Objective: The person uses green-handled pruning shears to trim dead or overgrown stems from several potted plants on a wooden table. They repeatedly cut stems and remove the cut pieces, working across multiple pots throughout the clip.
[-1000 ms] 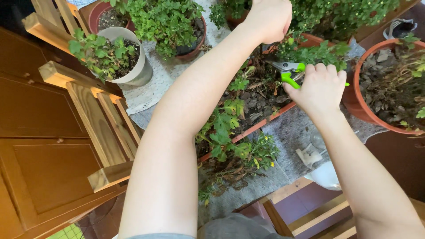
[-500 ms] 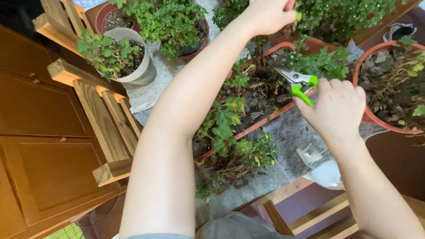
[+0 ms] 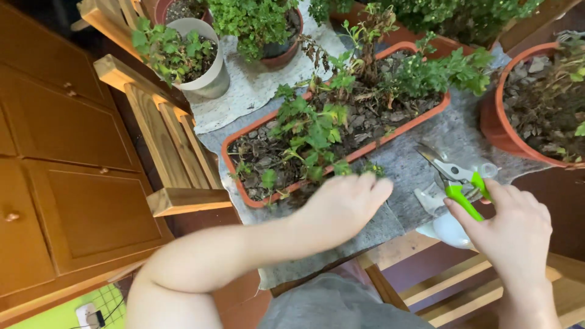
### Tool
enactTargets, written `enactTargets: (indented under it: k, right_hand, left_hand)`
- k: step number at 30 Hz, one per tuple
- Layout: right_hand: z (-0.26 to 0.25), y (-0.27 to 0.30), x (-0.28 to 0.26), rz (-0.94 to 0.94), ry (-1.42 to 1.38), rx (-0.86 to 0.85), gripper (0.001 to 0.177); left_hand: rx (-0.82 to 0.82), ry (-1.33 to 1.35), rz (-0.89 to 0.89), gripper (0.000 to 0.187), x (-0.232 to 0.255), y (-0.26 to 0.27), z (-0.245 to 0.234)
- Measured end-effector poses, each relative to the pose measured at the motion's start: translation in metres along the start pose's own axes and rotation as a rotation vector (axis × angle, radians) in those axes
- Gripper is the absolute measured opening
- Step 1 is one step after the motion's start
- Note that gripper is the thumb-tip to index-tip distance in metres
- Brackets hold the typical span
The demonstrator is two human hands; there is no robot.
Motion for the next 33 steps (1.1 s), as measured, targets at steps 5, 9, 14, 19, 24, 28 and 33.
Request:
enactTargets:
  k: [5, 9, 14, 19, 24, 28, 33]
  right_hand:
    - [0.039, 0.014, 0.001, 0.023, -0.079, -0.095, 0.072]
    - [0.055, 0.012, 0.0, 0.02, -0.042, -0.081, 0.072]
    - [0.036, -0.015, 0.003, -0.033, 0.043, 0.021, 0.068]
    - [0.005, -0.076, -0.008, -0.024, 0.09, 0.08, 0.056]
    - [-0.005, -0.133, -0.034, -0.09, 0.11, 0.14, 0.057]
    - [-0.006, -0.159, -0.063, -0.206, 0.243, 0.295, 0.056]
    - [-0.013, -0.175, -0.086, -0.227, 0.337, 0.27, 0.058]
  left_hand:
    - [-0.059, -0.276, -0.133, 0.024, -0.054, 0.036, 0.17]
    - [-0.038, -0.47, -0.272, 0.022, -0.062, 0.042, 0.189]
    - [-0.352, 0.168, -0.274, 0.026, -0.02, 0.018, 0.048]
    - [0.288, -0.033, -0.25, 0.025, -0.093, -0.063, -0.11]
    - [0.385, -0.161, -0.161, 0.01, -0.191, -0.152, -0.118]
    - [0.118, -0.288, -0.258, 0.041, -0.223, -0.21, -0.07]
    - [-0.018, -0.37, -0.306, 0.056, -0.226, -0.234, -0.048]
Point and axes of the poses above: each hand's wrist, its own y-axis away from the middle knuckle, its own z-axis out of the palm, x = y × z, the point moved 8 cm from there along -y, towards the middle knuckle, and after that the axes turned 6 degrees about -x, right-handed, at the moved point
